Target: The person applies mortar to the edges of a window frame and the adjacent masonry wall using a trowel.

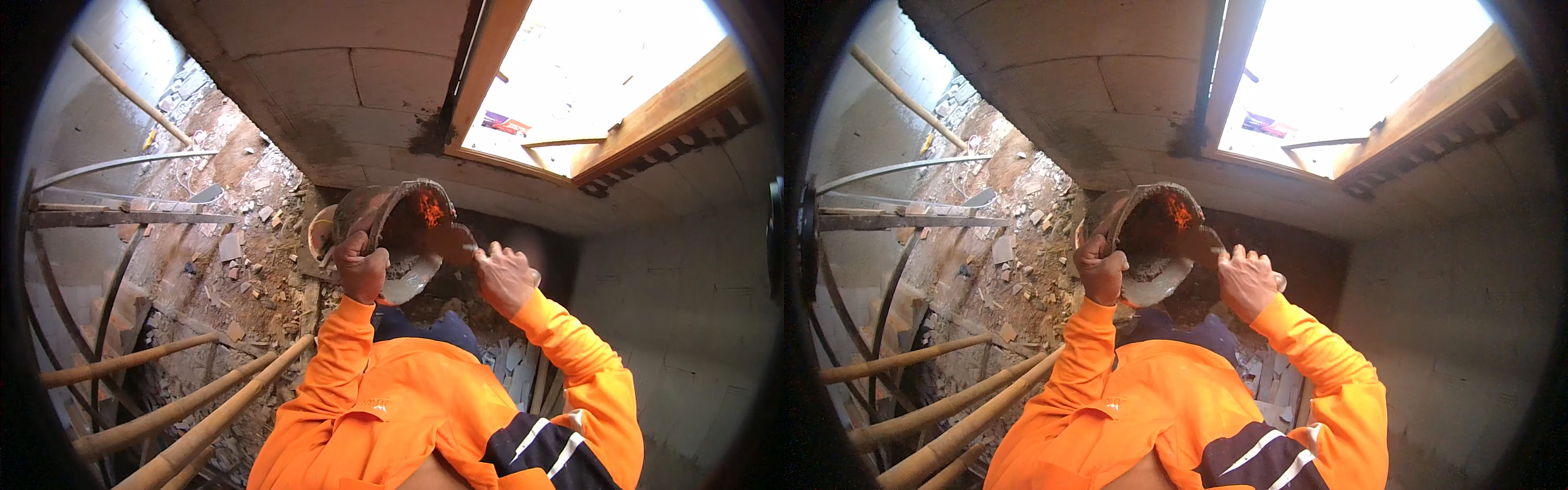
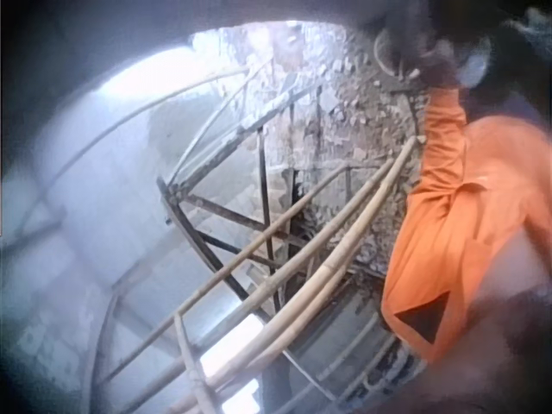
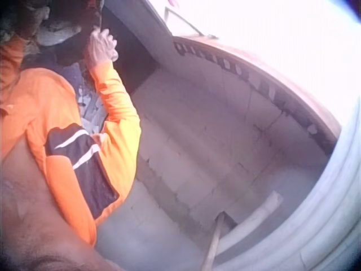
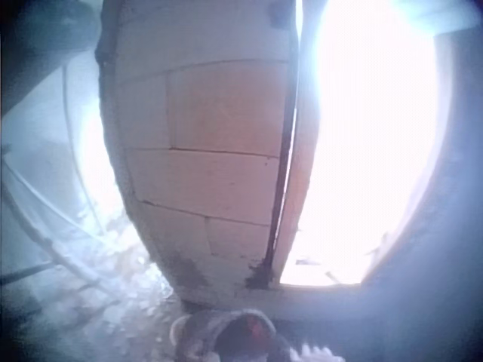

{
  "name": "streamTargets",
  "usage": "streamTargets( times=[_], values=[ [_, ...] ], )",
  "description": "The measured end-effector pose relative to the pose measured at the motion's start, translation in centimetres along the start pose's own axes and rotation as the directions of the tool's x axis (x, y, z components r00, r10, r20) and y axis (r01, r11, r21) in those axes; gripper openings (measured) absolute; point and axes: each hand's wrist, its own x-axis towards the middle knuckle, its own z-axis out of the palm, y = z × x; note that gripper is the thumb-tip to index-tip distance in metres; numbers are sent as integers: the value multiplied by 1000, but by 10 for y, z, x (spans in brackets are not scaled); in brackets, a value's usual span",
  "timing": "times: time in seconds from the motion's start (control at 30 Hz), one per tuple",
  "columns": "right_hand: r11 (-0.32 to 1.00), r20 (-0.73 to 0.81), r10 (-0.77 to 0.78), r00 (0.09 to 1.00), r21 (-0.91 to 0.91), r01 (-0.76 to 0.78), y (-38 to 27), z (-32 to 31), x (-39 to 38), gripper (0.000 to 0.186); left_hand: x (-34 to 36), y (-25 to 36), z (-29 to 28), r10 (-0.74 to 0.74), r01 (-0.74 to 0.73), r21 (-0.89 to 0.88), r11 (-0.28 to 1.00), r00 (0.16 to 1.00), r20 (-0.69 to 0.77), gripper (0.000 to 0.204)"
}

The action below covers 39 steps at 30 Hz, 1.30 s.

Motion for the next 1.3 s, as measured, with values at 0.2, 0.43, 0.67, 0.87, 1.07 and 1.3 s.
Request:
streamTargets(
  times=[0.2,0.43,0.67,0.87,1.07,1.3],
  values=[
    [610,34,-166,986,788,75,-14,53,15,33,-9,-9,13,-142,146,-148,978,989,37,29],
    [771,51,-97,994,636,42,13,37,6,25,-5,-41,-1,-307,230,-430,873,945,-116,27],
    [690,98,-288,953,711,135,39,-67,23,27,-11,-82,-22,-433,299,-481,824,880,-195,41],
    [597,510,-382,771,773,-215,94,-111,118,22,-8,-74,-22,-453,286,-489,824,850,-267,46],
    [722,61,51,997,688,-79,107,-183,125,18,-14,-106,-36,-406,249,-440,863,860,-309,44],
    [924,248,-143,958,380,40,88,-113,67,24,-2,-90,-23,-436,307,-417,855,861,-261,15]
  ],
)
